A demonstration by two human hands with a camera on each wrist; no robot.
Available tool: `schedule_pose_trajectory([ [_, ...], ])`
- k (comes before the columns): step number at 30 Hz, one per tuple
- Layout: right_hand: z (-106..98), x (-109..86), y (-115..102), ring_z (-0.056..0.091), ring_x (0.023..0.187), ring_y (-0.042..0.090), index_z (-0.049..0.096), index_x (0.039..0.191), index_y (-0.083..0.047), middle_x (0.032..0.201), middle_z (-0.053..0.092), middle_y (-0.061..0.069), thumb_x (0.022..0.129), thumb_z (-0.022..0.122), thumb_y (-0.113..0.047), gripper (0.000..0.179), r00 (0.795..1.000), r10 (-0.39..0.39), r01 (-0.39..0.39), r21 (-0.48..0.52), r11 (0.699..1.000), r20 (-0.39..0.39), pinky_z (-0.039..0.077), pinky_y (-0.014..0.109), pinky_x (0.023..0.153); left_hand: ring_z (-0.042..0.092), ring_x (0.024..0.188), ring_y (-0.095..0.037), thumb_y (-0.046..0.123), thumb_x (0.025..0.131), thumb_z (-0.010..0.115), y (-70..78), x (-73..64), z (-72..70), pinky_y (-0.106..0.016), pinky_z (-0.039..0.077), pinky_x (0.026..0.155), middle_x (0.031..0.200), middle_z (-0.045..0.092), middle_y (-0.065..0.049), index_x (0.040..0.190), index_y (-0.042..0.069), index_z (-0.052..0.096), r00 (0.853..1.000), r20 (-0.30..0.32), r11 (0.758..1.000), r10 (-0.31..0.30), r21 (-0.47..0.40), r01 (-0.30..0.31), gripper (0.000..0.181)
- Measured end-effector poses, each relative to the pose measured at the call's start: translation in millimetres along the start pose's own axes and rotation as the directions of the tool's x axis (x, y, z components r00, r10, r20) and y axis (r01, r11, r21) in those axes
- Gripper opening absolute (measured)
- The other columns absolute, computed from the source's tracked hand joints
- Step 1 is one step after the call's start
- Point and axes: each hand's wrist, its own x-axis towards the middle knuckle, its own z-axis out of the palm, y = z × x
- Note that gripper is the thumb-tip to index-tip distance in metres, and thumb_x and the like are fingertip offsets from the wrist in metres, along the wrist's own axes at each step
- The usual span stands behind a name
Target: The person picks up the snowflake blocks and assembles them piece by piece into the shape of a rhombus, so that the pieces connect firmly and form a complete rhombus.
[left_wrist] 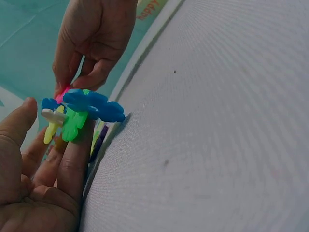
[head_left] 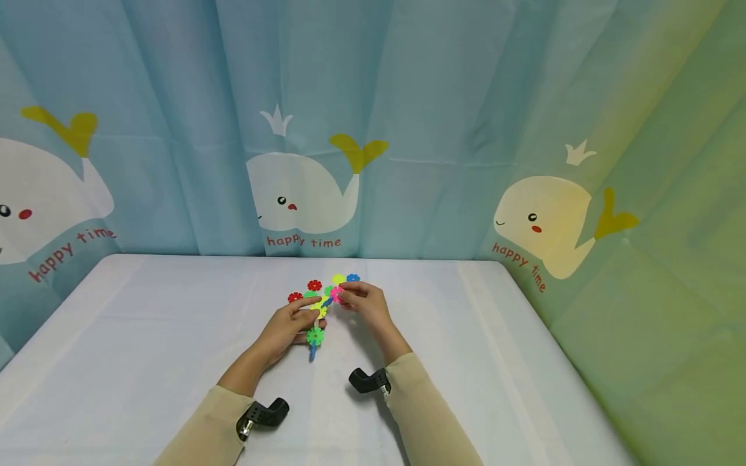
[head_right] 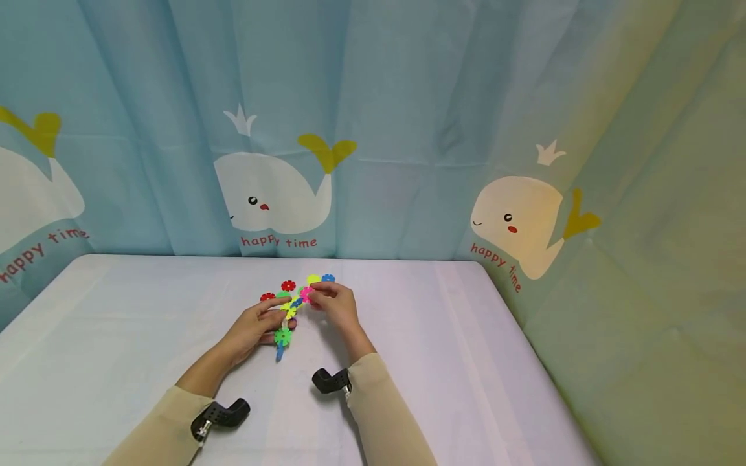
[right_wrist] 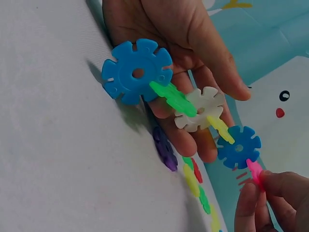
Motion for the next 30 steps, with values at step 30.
schedule_pose_trajectory([
  [30, 11, -5.2, 2, 0.067, 0.068, 0.008, 0.065, 0.117, 0.011, 0.092, 0.071, 0.013, 0.092, 0.065, 0.000, 0.028, 0.993, -0.005, -0.002, 0.061, 0.998, 0.118, 0.060, 0.025, 0.071, 0.071, 0.102, -0.022, 0.027, 0.102, 0.054, 2.3, -2.0, -1.7, -0.027, 0.059, 0.075, 0.132, 0.061, -0.021, 0.153, 0.013, 0.036, 0.998, 0.033, 0.997, 0.046, 0.060, -0.048, 0.055],
])
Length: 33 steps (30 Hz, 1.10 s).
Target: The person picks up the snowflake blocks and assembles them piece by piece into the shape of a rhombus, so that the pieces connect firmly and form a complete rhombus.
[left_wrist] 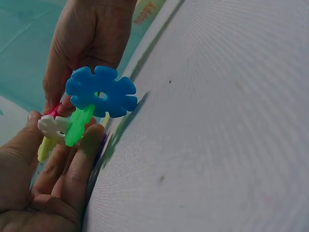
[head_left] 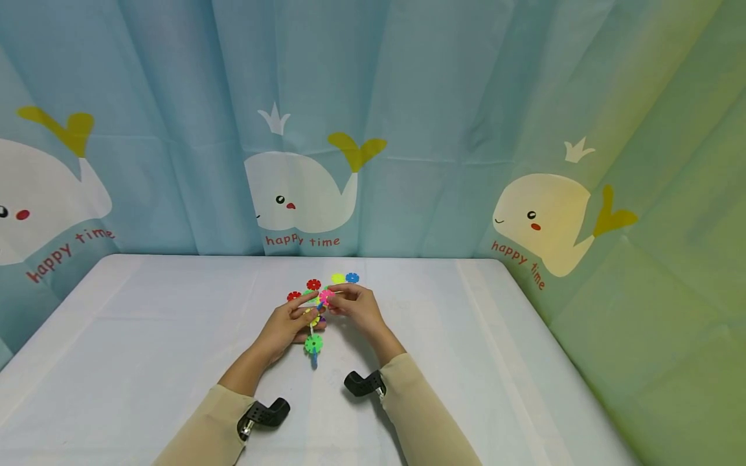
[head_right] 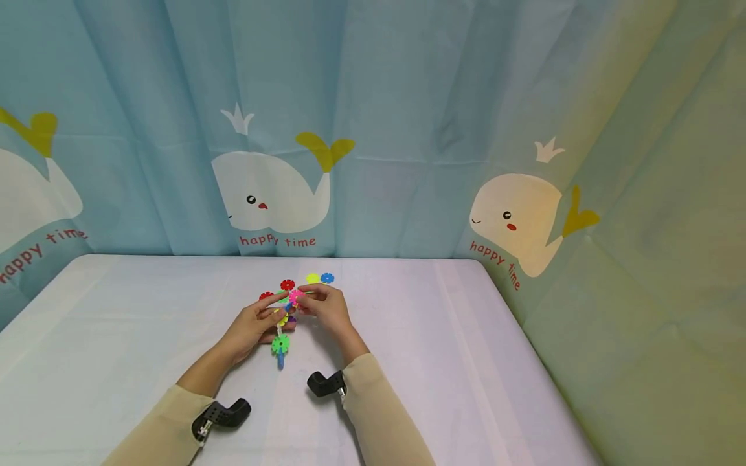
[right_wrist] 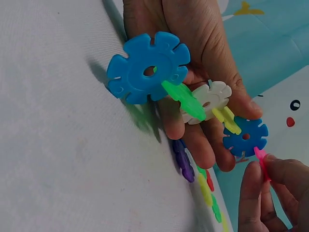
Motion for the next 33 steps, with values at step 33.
schedule_pose_trajectory([
  [33, 3.1, -1.9, 4.1, 0.067, 0.068, 0.006, 0.067, 0.113, 0.012, 0.100, 0.071, 0.019, 0.091, 0.067, 0.001, 0.025, 0.999, 0.020, -0.018, -0.048, 0.999, 0.031, 0.059, 0.024, 0.072, 0.073, 0.082, -0.018, 0.012, 0.098, 0.059, -6.1, 0.7, -0.4, -0.026, 0.060, 0.071, 0.127, 0.062, -0.026, 0.146, 0.004, 0.046, 0.999, -0.020, 0.995, 0.046, -0.089, -0.048, 0.051],
])
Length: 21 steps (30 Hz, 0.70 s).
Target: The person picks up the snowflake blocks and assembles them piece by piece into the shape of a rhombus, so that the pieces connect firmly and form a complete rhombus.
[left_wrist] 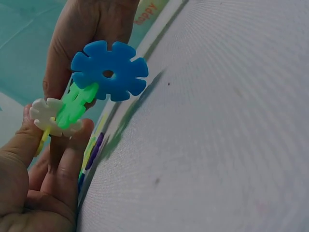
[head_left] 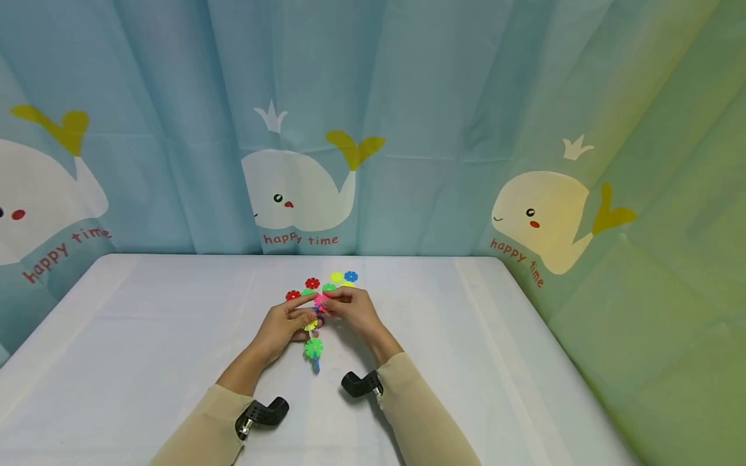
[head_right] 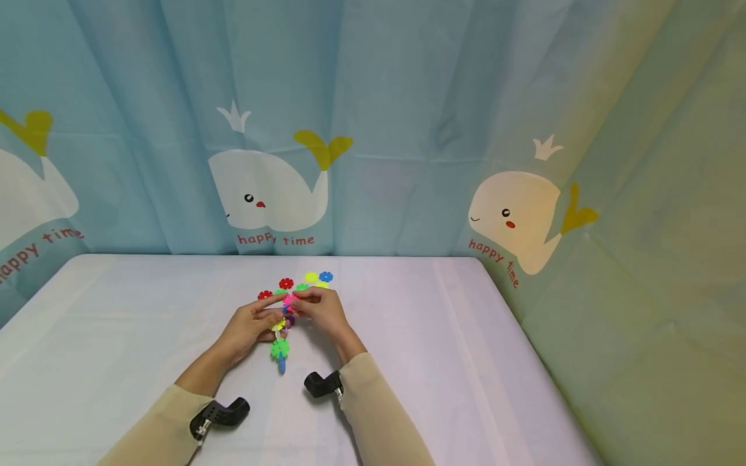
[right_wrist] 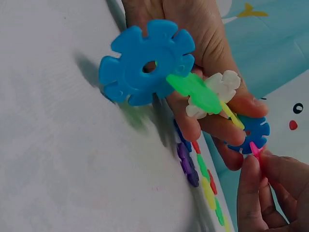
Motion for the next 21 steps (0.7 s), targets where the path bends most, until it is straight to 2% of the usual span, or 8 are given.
schedule_pose_trajectory([
  [6, -1, 0.1, -1, 0.067, 0.069, 0.006, 0.067, 0.113, 0.011, 0.099, 0.071, 0.020, 0.091, 0.067, 0.000, 0.025, 1.000, -0.028, 0.028, -0.015, 0.999, -0.014, 0.059, 0.025, 0.072, 0.071, 0.078, -0.015, 0.014, 0.095, 0.063, 3.2, 1.4, 1.8, -0.030, 0.061, 0.072, 0.127, 0.062, -0.027, 0.146, 0.004, 0.043, 1.000, 0.027, 1.000, 0.009, -0.020, -0.009, 0.055],
  [11, 1, 1.0, 0, 0.069, 0.071, 0.008, 0.067, 0.114, 0.010, 0.103, 0.071, 0.021, 0.091, 0.068, -0.002, 0.027, 0.999, -0.036, 0.036, -0.028, 0.999, 0.007, 0.059, 0.027, 0.073, 0.070, 0.095, -0.019, 0.013, 0.096, 0.064, 4.1, 1.8, -4.1, -0.036, 0.060, 0.077, 0.134, 0.056, -0.027, 0.150, 0.008, 0.037, 0.997, 0.072, 1.000, -0.008, -0.011, 0.008, 0.061],
  [14, 2, 0.7, 0, 0.072, 0.075, 0.014, 0.067, 0.117, 0.009, 0.108, 0.071, 0.022, 0.092, 0.068, -0.005, 0.029, 0.999, -0.034, 0.036, -0.046, 0.998, 0.033, 0.060, 0.029, 0.075, 0.067, 0.104, -0.021, 0.015, 0.094, 0.066, 3.8, 1.6, -9.2, -0.037, 0.060, 0.079, 0.138, 0.052, -0.026, 0.151, 0.011, 0.039, 0.997, 0.072, 0.999, -0.031, 0.015, 0.031, 0.063],
  [21, 3, 0.1, -3, 0.074, 0.083, 0.020, 0.067, 0.122, 0.003, 0.114, 0.070, 0.021, 0.095, 0.065, -0.012, 0.031, 0.998, 0.001, 0.003, -0.067, 0.998, 0.062, 0.059, 0.031, 0.080, 0.064, 0.105, -0.024, 0.014, 0.095, 0.066, 2.5, 2.6, -17.9, -0.038, 0.060, 0.080, 0.141, 0.045, -0.031, 0.150, 0.006, 0.040, 0.995, 0.094, 0.999, -0.013, 0.037, 0.009, 0.062],
])
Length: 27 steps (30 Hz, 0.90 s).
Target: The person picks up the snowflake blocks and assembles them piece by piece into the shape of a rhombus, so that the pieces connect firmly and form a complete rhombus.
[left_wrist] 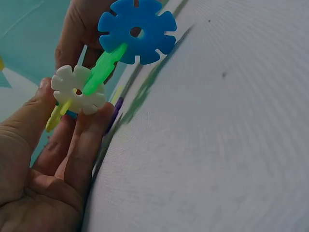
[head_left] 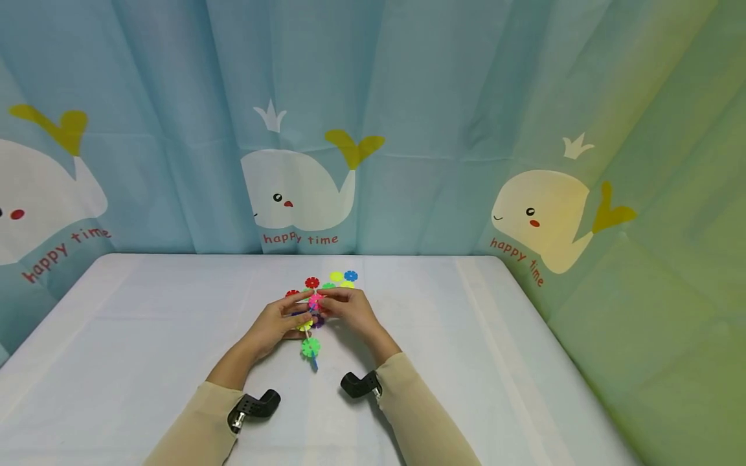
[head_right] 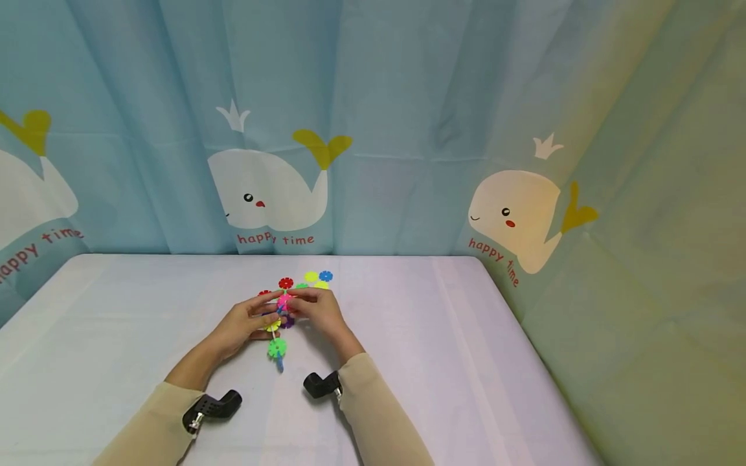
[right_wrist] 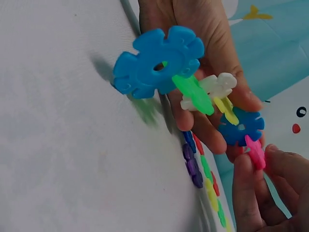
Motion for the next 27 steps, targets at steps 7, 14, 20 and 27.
schedule_pose_trajectory([
  [7, -4, 1.9, 1, 0.073, 0.090, 0.025, 0.067, 0.123, 0.003, 0.111, 0.071, 0.020, 0.096, 0.064, -0.012, 0.031, 0.999, 0.001, -0.002, -0.047, 0.999, -0.033, 0.059, 0.031, 0.081, 0.065, 0.105, -0.021, 0.012, 0.096, 0.064, 1.8, -0.3, -8.2, -0.037, 0.060, 0.080, 0.142, 0.049, -0.027, 0.149, 0.009, 0.042, 0.999, -0.049, 1.000, -0.008, 0.018, 0.009, 0.058],
  [14, -4, 1.5, 4, 0.073, 0.090, 0.019, 0.071, 0.117, 0.001, 0.107, 0.073, 0.016, 0.093, 0.068, -0.011, 0.027, 0.998, 0.057, -0.059, -0.123, 0.991, -0.023, 0.059, 0.029, 0.082, 0.065, 0.104, -0.014, 0.013, 0.096, 0.064, 1.2, 0.1, -14.3, -0.035, 0.059, 0.082, 0.139, 0.050, -0.025, 0.150, 0.011, 0.041, 0.997, -0.073, 1.000, -0.023, -0.001, 0.023, 0.059],
  [20, -2, -0.2, 8, 0.070, 0.088, 0.014, 0.073, 0.114, -0.003, 0.106, 0.074, 0.011, 0.089, 0.074, -0.016, 0.028, 0.999, 0.032, -0.034, -0.274, 0.961, -0.009, 0.056, 0.025, 0.077, 0.065, 0.104, -0.015, 0.016, 0.096, 0.064, -0.8, 0.7, -16.7, -0.035, 0.059, 0.082, 0.137, 0.050, -0.024, 0.149, 0.010, 0.041, 0.996, -0.085, 0.999, -0.028, -0.032, 0.025, 0.059],
  [27, 3, -1.2, 9, 0.069, 0.087, 0.013, 0.076, 0.108, -0.006, 0.099, 0.076, 0.006, 0.085, 0.078, -0.017, 0.025, 1.000, -0.019, 0.011, -0.407, 0.914, -0.017, 0.054, 0.023, 0.074, 0.065, 0.104, -0.015, 0.017, 0.096, 0.063, 0.6, -0.9, -16.1, -0.034, 0.059, 0.082, 0.136, 0.049, -0.026, 0.150, 0.009, 0.038, 0.997, -0.079, 0.999, -0.022, -0.032, 0.019, 0.060],
])
